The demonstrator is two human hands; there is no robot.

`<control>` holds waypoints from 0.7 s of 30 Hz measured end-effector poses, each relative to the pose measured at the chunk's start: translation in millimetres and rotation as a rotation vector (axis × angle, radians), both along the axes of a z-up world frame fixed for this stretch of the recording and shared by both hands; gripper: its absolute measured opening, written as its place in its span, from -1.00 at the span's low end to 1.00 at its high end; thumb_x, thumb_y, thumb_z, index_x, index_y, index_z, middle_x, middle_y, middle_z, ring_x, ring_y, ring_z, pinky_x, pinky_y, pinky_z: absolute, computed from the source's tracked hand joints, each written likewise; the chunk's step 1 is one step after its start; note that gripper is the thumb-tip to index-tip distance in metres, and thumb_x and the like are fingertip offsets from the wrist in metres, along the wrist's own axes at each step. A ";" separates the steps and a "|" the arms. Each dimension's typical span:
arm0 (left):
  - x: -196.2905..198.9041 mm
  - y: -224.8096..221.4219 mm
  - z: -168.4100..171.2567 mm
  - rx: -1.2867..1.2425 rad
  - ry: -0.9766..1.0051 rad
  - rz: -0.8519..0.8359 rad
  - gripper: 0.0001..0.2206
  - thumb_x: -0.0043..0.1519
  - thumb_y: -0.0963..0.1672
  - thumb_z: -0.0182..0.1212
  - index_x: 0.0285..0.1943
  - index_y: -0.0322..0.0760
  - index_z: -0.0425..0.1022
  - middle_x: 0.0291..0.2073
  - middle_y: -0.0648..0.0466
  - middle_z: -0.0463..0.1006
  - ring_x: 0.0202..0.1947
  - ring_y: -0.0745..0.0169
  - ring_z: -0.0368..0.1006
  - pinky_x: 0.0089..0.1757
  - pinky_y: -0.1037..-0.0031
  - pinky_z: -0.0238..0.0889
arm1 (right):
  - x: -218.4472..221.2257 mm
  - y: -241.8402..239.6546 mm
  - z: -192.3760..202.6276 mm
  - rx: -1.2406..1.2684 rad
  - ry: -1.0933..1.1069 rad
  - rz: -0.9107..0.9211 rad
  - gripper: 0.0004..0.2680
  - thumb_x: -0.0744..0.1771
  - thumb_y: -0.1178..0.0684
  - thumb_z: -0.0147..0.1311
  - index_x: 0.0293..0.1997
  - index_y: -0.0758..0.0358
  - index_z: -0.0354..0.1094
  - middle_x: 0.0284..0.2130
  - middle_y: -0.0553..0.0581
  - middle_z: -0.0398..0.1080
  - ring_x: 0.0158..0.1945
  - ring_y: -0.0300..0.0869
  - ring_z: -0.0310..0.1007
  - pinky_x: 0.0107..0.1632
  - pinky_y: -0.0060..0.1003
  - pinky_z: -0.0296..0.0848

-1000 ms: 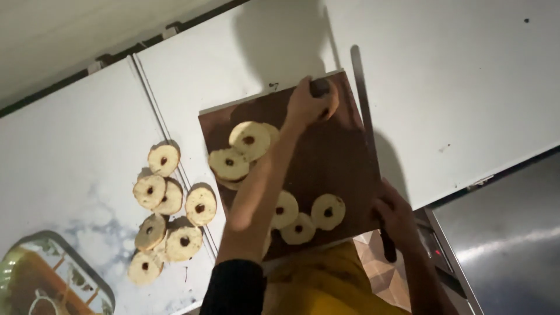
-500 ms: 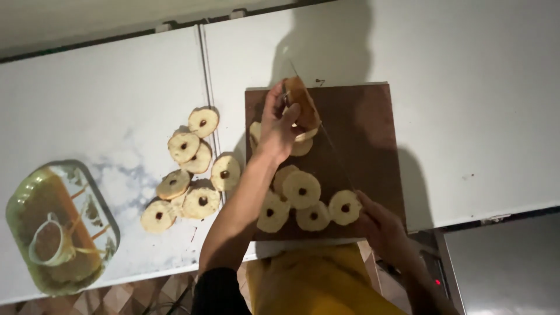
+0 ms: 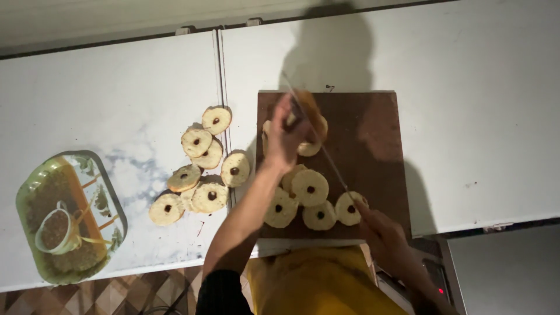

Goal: The recorder slices donuts in half horizontally using a large kitchen knife.

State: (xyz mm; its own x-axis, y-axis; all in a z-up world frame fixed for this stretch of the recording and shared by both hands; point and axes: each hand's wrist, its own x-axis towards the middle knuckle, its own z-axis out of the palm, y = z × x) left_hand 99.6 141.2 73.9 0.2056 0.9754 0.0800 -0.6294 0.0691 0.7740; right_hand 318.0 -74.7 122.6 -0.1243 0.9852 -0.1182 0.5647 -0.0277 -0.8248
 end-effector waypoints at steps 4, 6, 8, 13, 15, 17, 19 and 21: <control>8.2 -27.6 22.2 0.301 0.036 -0.133 -0.58 0.35 -0.35 -0.02 0.39 -0.31 0.33 -0.15 -0.18 0.53 -0.33 0.05 0.52 -0.30 0.36 0.55 | -9.6 27.1 0.3 -0.211 -0.108 -0.169 -0.61 0.41 0.17 -0.09 0.48 0.21 0.13 -0.31 0.21 0.47 -0.34 -0.12 0.44 -0.29 -0.26 0.50; 4.1 -23.0 53.8 0.105 0.054 -0.077 -0.54 0.32 -0.34 -0.03 0.43 -0.28 0.27 -0.13 -0.16 0.53 -0.32 0.08 0.53 -0.32 0.41 0.57 | -3.8 24.5 -18.9 -0.088 -0.072 -0.128 -0.62 0.40 0.18 -0.05 0.45 0.24 0.19 -0.35 0.21 0.43 -0.35 -0.14 0.42 -0.30 -0.28 0.48; -1.9 -15.8 64.5 -0.095 0.077 -0.006 -0.50 0.29 -0.32 -0.05 0.46 -0.26 0.21 -0.10 -0.13 0.52 -0.32 0.12 0.54 -0.33 0.45 0.59 | -5.0 17.0 -26.3 0.031 -0.036 -0.075 -0.62 0.38 0.20 -0.01 0.42 0.27 0.24 -0.38 0.22 0.40 -0.36 -0.16 0.39 -0.31 -0.30 0.47; -10.3 -2.4 0.1 -0.050 0.062 0.139 -0.45 0.32 -0.33 0.06 0.53 -0.23 0.18 -0.05 -0.05 0.47 -0.36 0.18 0.44 -0.39 0.50 0.47 | -9.7 2.1 -36.1 0.258 0.151 -0.021 -0.68 0.37 0.28 0.01 0.31 0.40 0.29 -0.20 0.10 0.47 -0.19 -0.30 0.44 -0.21 -0.40 0.43; 0.6 -19.7 10.7 0.011 0.039 0.104 -0.44 0.31 -0.35 0.04 0.53 -0.23 0.20 -0.07 -0.06 0.47 -0.33 0.16 0.46 -0.33 0.47 0.51 | -8.8 17.8 -37.3 0.206 0.115 -0.040 -0.66 0.37 0.26 0.00 0.34 0.35 0.28 -0.35 0.05 0.41 -0.34 -0.33 0.36 -0.32 -0.41 0.39; 6.3 -30.7 21.6 0.067 0.013 0.068 -0.43 0.29 -0.37 0.03 0.53 -0.23 0.22 -0.09 -0.07 0.47 -0.30 0.14 0.48 -0.28 0.43 0.54 | -13.2 33.8 -27.3 0.151 0.078 -0.059 -0.65 0.37 0.23 -0.01 0.37 0.30 0.27 -0.51 0.01 0.35 -0.48 -0.35 0.28 -0.43 -0.42 0.34; 5.8 -32.3 35.1 0.187 0.009 0.011 -0.41 0.19 -0.41 0.00 0.44 -0.25 0.25 -0.10 -0.09 0.50 -0.22 0.03 0.57 -0.20 0.27 0.67 | -22.7 55.1 -5.0 -0.008 0.223 -0.093 -0.62 0.39 0.22 -0.06 0.42 0.30 0.20 -0.47 0.02 0.28 -0.45 -0.36 0.24 -0.41 -0.43 0.35; -2.8 -19.8 45.5 0.083 -0.044 0.063 -0.40 0.17 -0.42 0.03 0.43 -0.26 0.26 -0.01 -0.03 0.49 -0.13 0.09 0.56 -0.15 0.27 0.65 | -25.8 53.7 -2.2 -0.014 0.169 -0.078 -0.62 0.38 0.21 -0.07 0.42 0.29 0.19 -0.50 0.01 0.27 -0.47 -0.37 0.23 -0.43 -0.43 0.33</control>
